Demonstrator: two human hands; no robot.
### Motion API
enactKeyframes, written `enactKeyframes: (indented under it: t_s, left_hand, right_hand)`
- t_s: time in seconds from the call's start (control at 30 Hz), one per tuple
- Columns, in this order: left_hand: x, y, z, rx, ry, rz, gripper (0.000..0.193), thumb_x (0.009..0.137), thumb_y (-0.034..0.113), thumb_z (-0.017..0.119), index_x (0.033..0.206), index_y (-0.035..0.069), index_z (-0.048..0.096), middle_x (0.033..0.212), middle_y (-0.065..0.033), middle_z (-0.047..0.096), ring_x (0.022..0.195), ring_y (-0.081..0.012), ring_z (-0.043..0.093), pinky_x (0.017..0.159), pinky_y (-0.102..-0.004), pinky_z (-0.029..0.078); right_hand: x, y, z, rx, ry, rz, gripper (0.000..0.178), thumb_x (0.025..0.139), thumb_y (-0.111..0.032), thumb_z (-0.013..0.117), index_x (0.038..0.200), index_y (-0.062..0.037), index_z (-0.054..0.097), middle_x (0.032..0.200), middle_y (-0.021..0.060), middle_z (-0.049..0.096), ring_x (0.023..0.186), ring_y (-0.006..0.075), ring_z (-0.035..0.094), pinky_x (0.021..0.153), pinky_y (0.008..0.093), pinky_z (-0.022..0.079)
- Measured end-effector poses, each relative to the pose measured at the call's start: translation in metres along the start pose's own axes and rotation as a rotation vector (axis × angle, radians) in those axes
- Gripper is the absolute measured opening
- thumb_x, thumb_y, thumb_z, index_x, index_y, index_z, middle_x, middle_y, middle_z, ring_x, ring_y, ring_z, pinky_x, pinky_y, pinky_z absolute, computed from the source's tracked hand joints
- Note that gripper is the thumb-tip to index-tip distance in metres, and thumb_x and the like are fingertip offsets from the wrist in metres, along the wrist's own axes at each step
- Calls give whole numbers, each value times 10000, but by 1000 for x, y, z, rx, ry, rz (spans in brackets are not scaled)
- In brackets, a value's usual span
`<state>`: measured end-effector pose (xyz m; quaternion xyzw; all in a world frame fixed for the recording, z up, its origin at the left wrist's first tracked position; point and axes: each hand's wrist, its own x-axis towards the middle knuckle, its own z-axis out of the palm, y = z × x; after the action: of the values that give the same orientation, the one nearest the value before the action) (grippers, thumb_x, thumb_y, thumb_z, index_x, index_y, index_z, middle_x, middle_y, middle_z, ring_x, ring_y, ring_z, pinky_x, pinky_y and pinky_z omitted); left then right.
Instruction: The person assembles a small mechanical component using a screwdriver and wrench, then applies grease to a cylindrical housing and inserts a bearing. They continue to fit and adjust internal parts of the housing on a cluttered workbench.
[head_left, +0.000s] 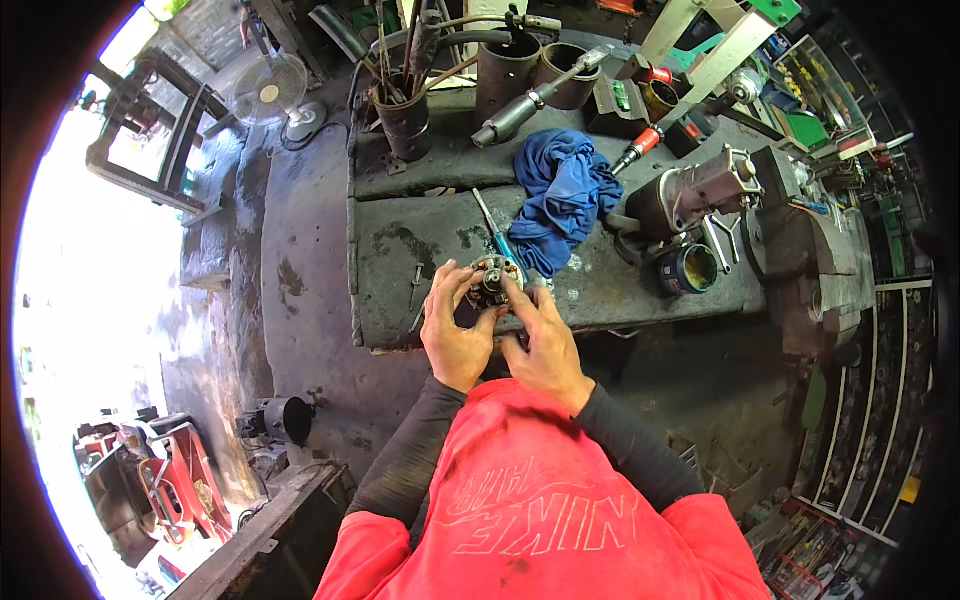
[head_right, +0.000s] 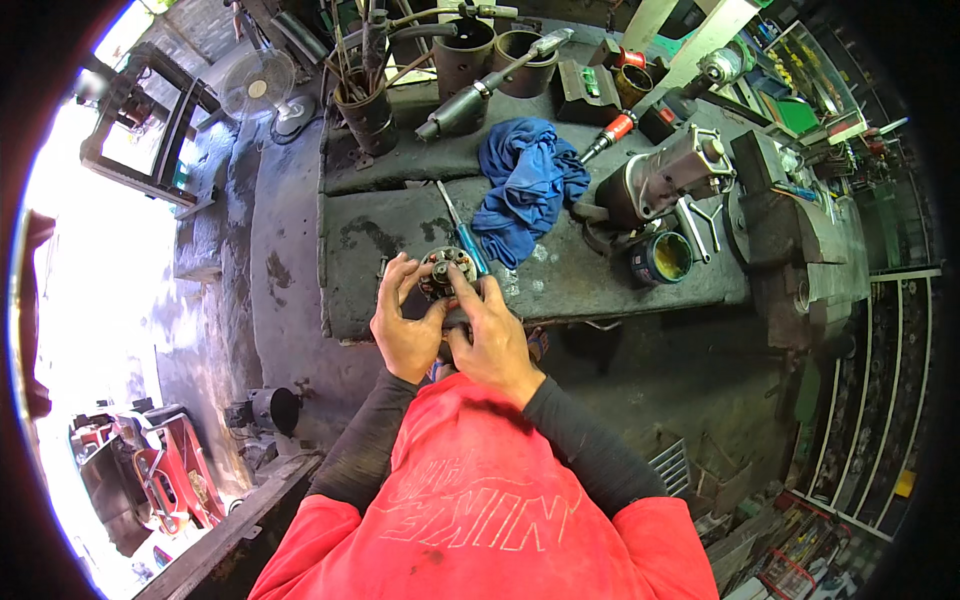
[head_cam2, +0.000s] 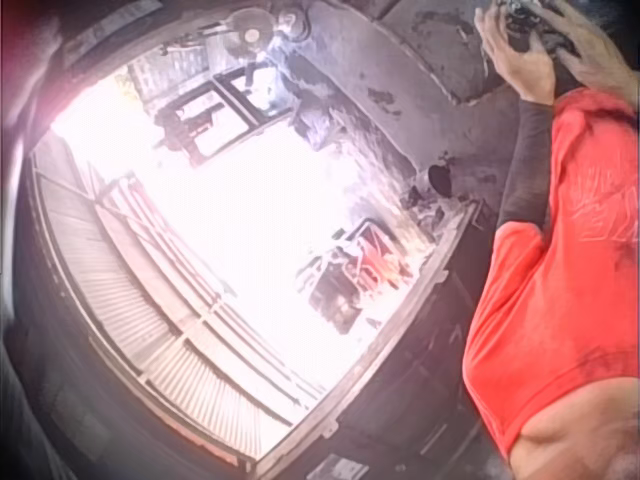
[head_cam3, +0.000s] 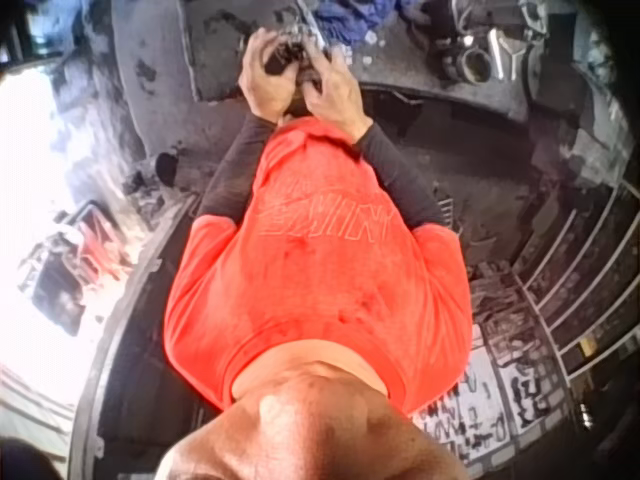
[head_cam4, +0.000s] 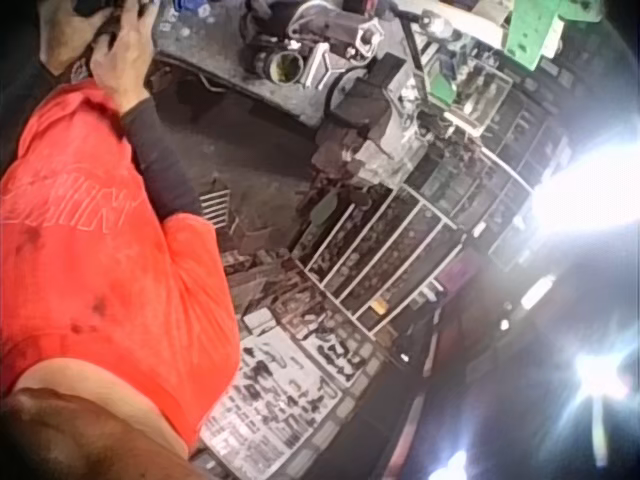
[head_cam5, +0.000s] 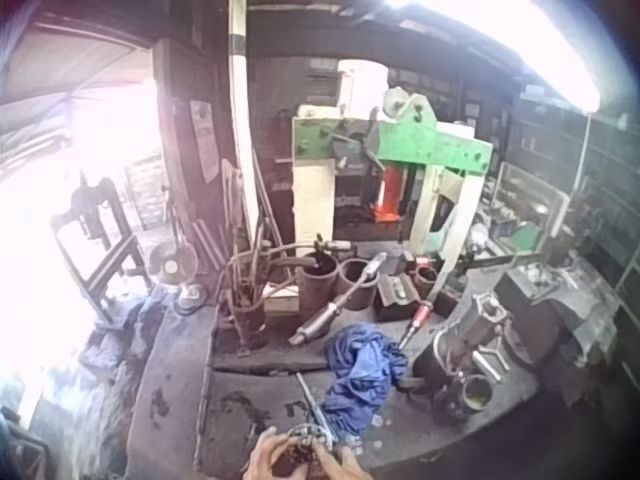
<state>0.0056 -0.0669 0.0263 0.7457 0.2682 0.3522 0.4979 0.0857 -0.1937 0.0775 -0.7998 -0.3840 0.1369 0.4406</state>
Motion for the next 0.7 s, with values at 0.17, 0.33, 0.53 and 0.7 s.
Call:
enactKeyframes:
  t_s: [0.17,0.33,0.53,0.7]
  left_hand:
    - [-2,-3,4,-52,49,31,680,712,-67,904,1330,70,658,1499,-155,630,1338,-272,665,1100,-368,566]
    - [-1,-2,4,-18,62,62,641,759,-138,856,1334,13,615,1478,-152,624,1208,-229,737,1096,-386,588]
    - [-2,-5,1,-15,57,34,645,717,-54,912,1302,61,668,1500,-147,618,1286,-274,682,1072,-375,587]
    - [-1,-6,2,-43,56,9,651,712,-50,915,1304,60,666,1497,-144,620,1289,-271,676,1071,-378,587]
  right_hand:
    - [-10,-6,-2,10,-30,-18,763,853,-16,673,1597,-47,506,1211,238,557,979,434,659,826,484,576]
    - [-5,-10,1,-204,43,-64,742,814,34,659,1544,-58,568,1181,198,581,953,365,668,769,448,572]
    - [-5,-6,0,170,8,44,735,818,31,677,1542,-55,587,1120,140,561,951,291,629,796,377,551]
    - [2,2,7,676,-38,253,850,823,56,678,1643,-80,499,1126,68,516,935,148,534,812,282,494]
